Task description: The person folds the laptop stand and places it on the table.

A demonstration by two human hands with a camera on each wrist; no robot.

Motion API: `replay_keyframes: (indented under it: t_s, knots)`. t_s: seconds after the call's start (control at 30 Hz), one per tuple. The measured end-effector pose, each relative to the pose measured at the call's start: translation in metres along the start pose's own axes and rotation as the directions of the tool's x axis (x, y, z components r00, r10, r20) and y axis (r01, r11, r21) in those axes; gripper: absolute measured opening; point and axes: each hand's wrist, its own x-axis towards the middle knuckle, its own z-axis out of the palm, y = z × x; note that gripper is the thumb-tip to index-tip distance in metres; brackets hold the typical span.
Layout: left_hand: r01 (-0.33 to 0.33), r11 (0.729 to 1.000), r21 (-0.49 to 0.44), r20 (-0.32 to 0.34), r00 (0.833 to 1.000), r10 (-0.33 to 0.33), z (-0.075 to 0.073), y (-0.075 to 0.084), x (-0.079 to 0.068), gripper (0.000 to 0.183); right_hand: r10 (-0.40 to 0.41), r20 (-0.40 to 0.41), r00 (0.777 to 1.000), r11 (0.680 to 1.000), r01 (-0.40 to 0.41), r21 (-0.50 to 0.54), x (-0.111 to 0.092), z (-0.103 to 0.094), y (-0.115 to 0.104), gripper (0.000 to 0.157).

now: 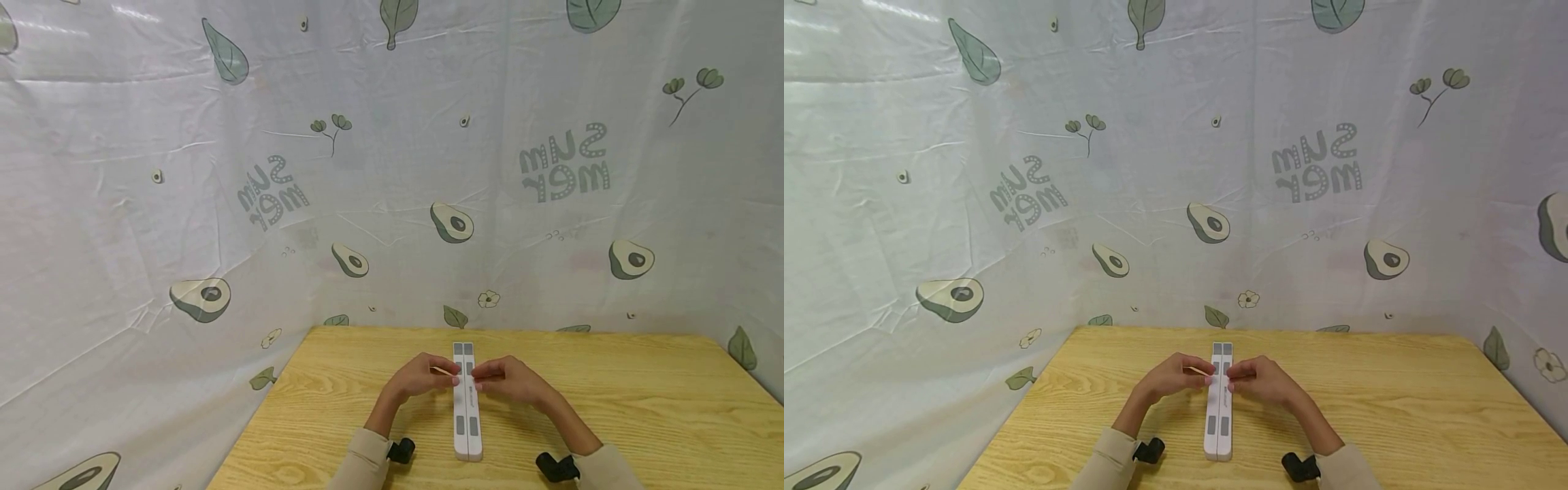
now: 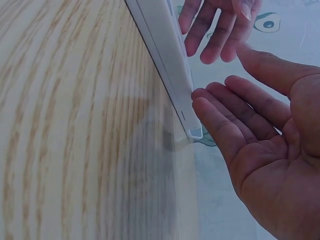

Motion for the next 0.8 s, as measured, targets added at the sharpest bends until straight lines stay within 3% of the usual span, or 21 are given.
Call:
replay_keyframes:
  t_s: [0.43,0.8]
  knots:
    - [-0.002,0.997,0.082,0.007,1.0,0.002,0.0,-0.002,0.002,0.027,0.012,-0.005,1.0,1.0,-0.012,-0.028,0.002,0.002,0.0,0.033]
    - [-0.007,0.989,0.149,-0.019,1.0,0.01,-0.001,0.004,-0.001,0.034,0.047,-0.067,0.997,0.991,-0.055,-0.125,-0.005,-0.002,-0.008,0.044]
